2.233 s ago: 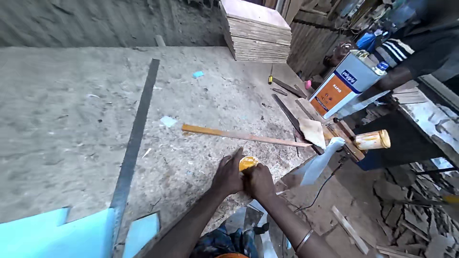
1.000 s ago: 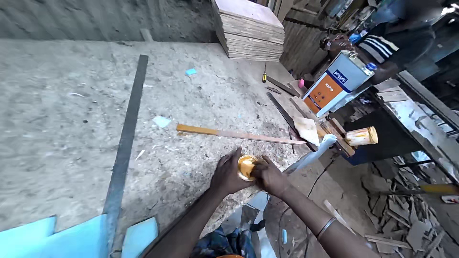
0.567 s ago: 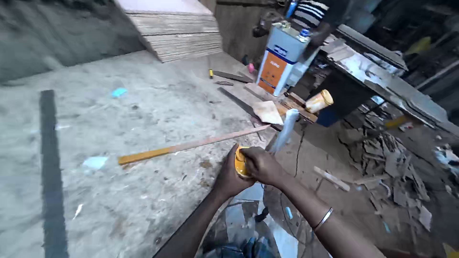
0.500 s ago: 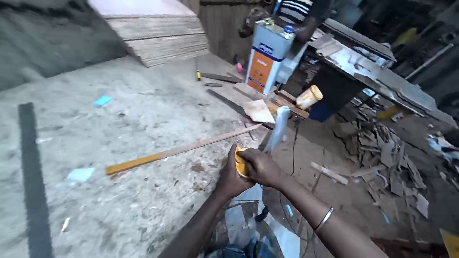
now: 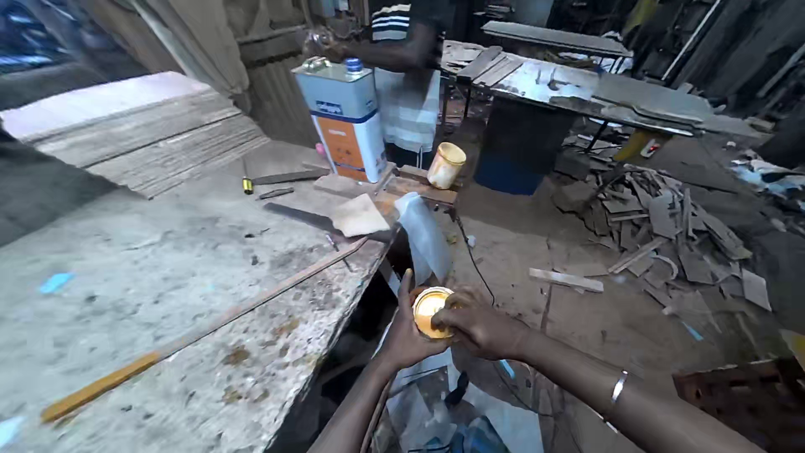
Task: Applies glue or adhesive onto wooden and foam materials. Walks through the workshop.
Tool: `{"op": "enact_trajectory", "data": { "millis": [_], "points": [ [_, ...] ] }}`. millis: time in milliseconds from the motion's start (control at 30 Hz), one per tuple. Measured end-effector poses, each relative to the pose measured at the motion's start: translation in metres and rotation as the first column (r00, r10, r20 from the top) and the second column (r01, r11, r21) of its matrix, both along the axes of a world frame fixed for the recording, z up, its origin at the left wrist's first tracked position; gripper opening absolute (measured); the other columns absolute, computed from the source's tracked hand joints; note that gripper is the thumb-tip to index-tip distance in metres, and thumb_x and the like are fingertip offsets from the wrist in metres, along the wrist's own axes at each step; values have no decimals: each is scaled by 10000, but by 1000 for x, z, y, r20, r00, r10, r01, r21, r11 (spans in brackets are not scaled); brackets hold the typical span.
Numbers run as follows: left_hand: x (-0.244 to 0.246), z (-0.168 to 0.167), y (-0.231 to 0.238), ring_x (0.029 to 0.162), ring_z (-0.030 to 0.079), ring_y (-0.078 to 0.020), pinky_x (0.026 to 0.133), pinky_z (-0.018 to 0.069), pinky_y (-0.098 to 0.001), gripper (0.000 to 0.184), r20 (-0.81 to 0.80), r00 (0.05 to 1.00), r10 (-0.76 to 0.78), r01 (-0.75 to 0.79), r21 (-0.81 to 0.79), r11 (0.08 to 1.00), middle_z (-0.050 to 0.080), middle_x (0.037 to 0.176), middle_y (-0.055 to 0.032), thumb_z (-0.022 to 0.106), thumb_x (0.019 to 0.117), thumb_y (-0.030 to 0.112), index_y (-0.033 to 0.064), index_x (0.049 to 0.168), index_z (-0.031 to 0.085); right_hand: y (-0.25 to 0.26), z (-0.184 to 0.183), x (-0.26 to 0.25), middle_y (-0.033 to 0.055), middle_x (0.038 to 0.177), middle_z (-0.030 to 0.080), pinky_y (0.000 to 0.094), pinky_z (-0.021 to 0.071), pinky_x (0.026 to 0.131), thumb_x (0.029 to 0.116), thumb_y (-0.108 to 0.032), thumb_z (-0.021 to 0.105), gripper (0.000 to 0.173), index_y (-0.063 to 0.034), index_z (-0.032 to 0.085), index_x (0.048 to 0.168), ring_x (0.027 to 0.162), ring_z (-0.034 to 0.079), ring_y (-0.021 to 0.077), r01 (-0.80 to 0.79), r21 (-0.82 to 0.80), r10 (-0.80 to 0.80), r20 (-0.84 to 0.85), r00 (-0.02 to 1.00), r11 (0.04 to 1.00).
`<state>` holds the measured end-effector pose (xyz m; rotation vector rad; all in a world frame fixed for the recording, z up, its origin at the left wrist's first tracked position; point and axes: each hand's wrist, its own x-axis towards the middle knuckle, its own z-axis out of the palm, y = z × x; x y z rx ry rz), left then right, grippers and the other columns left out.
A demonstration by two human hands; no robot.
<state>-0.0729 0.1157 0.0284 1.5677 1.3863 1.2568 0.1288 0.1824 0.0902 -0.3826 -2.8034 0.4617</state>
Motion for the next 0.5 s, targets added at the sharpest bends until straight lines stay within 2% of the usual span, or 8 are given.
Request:
{"op": "enact_trajectory", "data": {
  "millis": [100, 167, 233, 333, 400, 500],
  "points": [
    [38, -4, 20, 1253, 596, -164, 999, 577, -386, 1470, 95, 995, -32, 33, -15, 999, 542, 1407, -47, 990, 499, 254, 248, 1623, 43, 29, 0, 55, -39, 995, 718, 492, 408, 1084, 901, -59, 638, 330, -217, 687, 1187, 1103, 619, 212, 48, 99, -55, 73, 996, 994],
    [65, -7, 34, 1260, 585, -169, 1003, 572, -382, 1418, 130, 990, -56, 56, 0, 998, 530, 1411, -58, 972, 514, 224, 227, 1618, 82, 48, 2, 81, 12, 1040, 725, 490, 482, 1012, 865, -18, 685, 378, -188, 689, 1203, 1117, 630, 262, 105, 121, -119, 115, 986, 987],
    [87, -7, 52, 1257, 580, -178, 1000, 571, -384, 1340, 153, 986, -68, 64, 26, 998, 519, 1421, -73, 961, 530, 201, 214, 1606, 164, 64, 7, 95, 21, 1111, 720, 472, 494, 1017, 869, -15, 675, 403, -180, 667, 1236, 1173, 615, 264, 190, 84, -200, 133, 971, 978],
    [119, -6, 75, 1266, 593, -177, 994, 584, -393, 1238, 185, 979, -80, 88, -35, 996, 523, 1463, -65, 957, 554, 162, 223, 1581, 266, 81, 7, 107, 66, 1202, 692, 486, 496, 1034, 916, -56, 630, 414, -139, 625, 1322, 1212, 605, 277, 315, -20, -313, 80, 946, 949],
    [139, -8, 90, 1206, 639, -150, 987, 592, -375, 1155, 187, 981, -51, 72, -107, 992, 609, 1377, -52, 965, 561, 148, 177, 1539, 351, 88, 4, 111, 103, 1250, 689, 479, 488, 1058, 969, -109, 572, 396, -94, 619, 1362, 1223, 614, 280, 332, -120, -334, -1, 942, 936],
    [162, -7, 114, 1108, 658, -88, 961, 576, -305, 1022, 152, 988, -28, 49, -135, 990, 662, 1221, -50, 944, 541, 181, 41, 1413, 429, 98, -2, 123, 111, 1250, 694, 449, 493, 1077, 993, -108, 550, 324, -61, 672, 1289, 1216, 633, 245, 303, -247, -333, -88, 939, 920]
  ]
}}
